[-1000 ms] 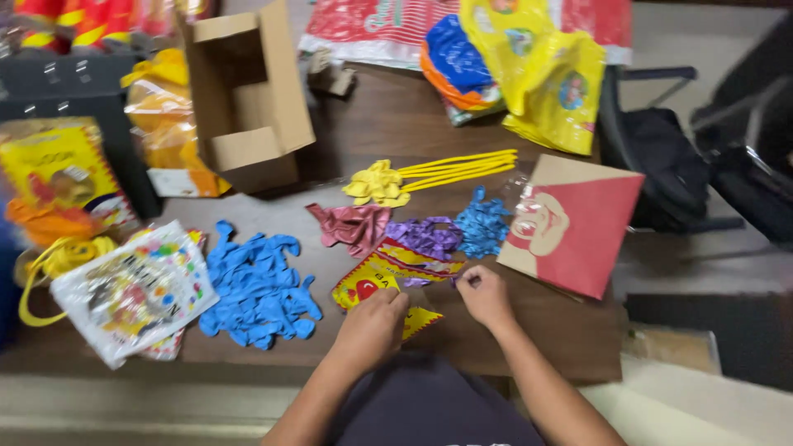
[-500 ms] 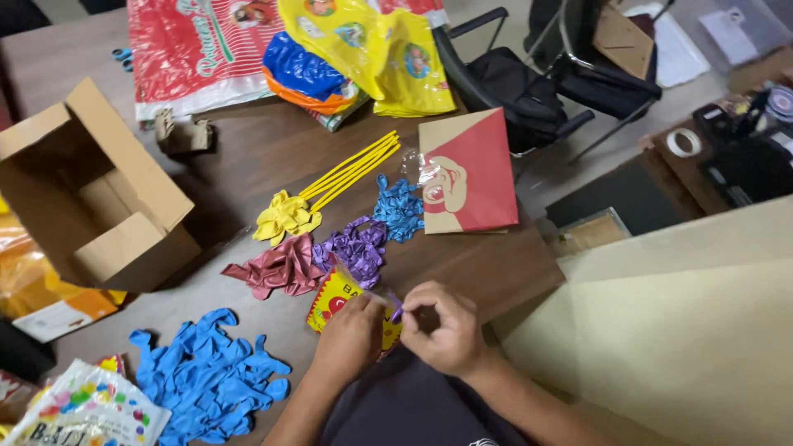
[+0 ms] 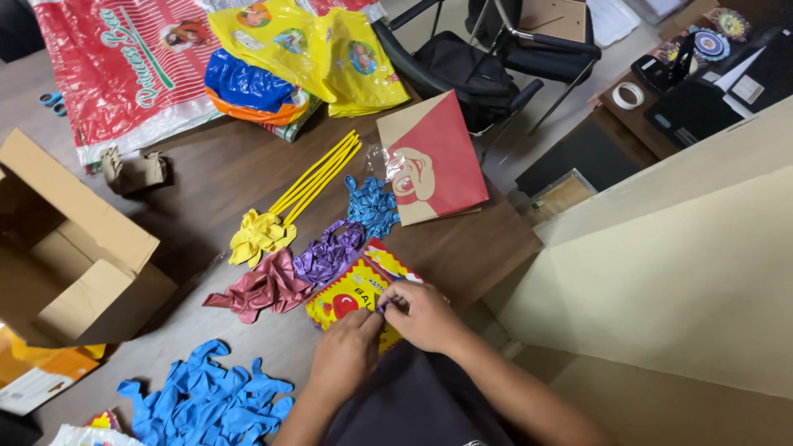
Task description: The person sorts various party supplies on a table, including orange, blue, and purple balloons, along with yellow sticks and packaged items. They place orange balloons into a clear plastic bag and then proceed to arrange purple balloons on a yellow package.
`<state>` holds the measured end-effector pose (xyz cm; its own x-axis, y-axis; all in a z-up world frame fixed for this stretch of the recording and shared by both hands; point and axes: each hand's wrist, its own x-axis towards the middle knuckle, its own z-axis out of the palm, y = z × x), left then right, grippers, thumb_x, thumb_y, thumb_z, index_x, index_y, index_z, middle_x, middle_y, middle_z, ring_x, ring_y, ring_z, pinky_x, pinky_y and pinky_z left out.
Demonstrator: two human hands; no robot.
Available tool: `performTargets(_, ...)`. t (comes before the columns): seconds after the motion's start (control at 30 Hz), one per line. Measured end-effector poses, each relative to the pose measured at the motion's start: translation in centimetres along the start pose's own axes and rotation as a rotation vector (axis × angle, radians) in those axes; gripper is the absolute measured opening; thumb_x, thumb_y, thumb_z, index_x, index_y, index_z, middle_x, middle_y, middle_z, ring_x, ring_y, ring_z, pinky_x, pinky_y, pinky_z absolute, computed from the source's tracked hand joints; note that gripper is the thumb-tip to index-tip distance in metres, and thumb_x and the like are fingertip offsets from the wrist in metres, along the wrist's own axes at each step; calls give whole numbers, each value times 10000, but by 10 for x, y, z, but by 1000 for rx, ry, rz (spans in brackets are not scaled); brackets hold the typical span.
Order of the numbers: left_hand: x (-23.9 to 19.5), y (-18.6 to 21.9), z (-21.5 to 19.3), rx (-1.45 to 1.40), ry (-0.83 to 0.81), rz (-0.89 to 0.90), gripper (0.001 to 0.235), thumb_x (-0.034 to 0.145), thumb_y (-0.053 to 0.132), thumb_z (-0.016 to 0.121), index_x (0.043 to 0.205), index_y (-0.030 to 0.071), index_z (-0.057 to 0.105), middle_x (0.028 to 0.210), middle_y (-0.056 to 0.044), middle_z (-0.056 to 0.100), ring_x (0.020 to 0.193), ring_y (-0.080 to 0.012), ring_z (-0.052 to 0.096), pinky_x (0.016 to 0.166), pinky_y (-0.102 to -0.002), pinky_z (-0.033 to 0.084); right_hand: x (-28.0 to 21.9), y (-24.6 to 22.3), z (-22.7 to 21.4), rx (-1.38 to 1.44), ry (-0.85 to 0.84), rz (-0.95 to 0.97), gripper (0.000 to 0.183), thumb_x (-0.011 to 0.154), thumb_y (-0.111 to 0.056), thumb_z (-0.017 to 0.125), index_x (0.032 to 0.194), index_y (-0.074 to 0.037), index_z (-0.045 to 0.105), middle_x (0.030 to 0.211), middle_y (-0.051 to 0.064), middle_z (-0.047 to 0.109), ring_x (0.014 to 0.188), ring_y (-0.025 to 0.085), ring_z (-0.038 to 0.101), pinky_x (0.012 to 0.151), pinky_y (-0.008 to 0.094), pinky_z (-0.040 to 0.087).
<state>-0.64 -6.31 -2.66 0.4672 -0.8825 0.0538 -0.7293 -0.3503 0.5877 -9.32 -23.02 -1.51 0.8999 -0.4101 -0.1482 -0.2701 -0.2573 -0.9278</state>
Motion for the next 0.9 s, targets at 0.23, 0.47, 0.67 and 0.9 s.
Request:
performTargets(0.23, 14, 12, 1, -37, 20, 8, 211, 792, 86, 632, 998, 97, 676, 915, -132, 669, 894, -352, 679, 776, -484, 532, 22, 22, -25, -277, -241, -19, 100, 867, -93, 672, 948, -40, 695, 866, 129, 729, 796, 262, 727, 731, 381, 565)
performTargets(0.47, 30, 19, 11, -9, 64, -51, 287, 790, 82, 621, 1071, 76, 672, 937, -138, 680, 898, -355, 679, 768, -481, 533, 51, 23, -46, -408, -499, -252, 217, 760, -58, 705, 971, -6, 698, 964, 159, 716, 940, 334, 686, 815, 437, 539)
performTargets(0.67, 46, 27, 11, 3, 72, -248, 142, 843, 109, 620, 976, 66, 643, 900, -143, 670, 879, -360, 672, 752, -490, 526, 77, 20, -67, -93, -337, -406, 117, 931, -116, 697, 1009, -34, 726, 982, 104, 731, 949, 253, 703, 851, 365, 555)
performTargets(0.9, 41, 29, -5, 104, 282, -521, 89, 854, 108, 607, 914, 43, 619, 890, -177, 651, 844, -418, 648, 713, -531, 513, 132, 123, -57, 180, -210, -51, 142, 947, -119, 677, 1056, -35, 710, 958, 88, 748, 879, 141, 691, 797, 285, 555)
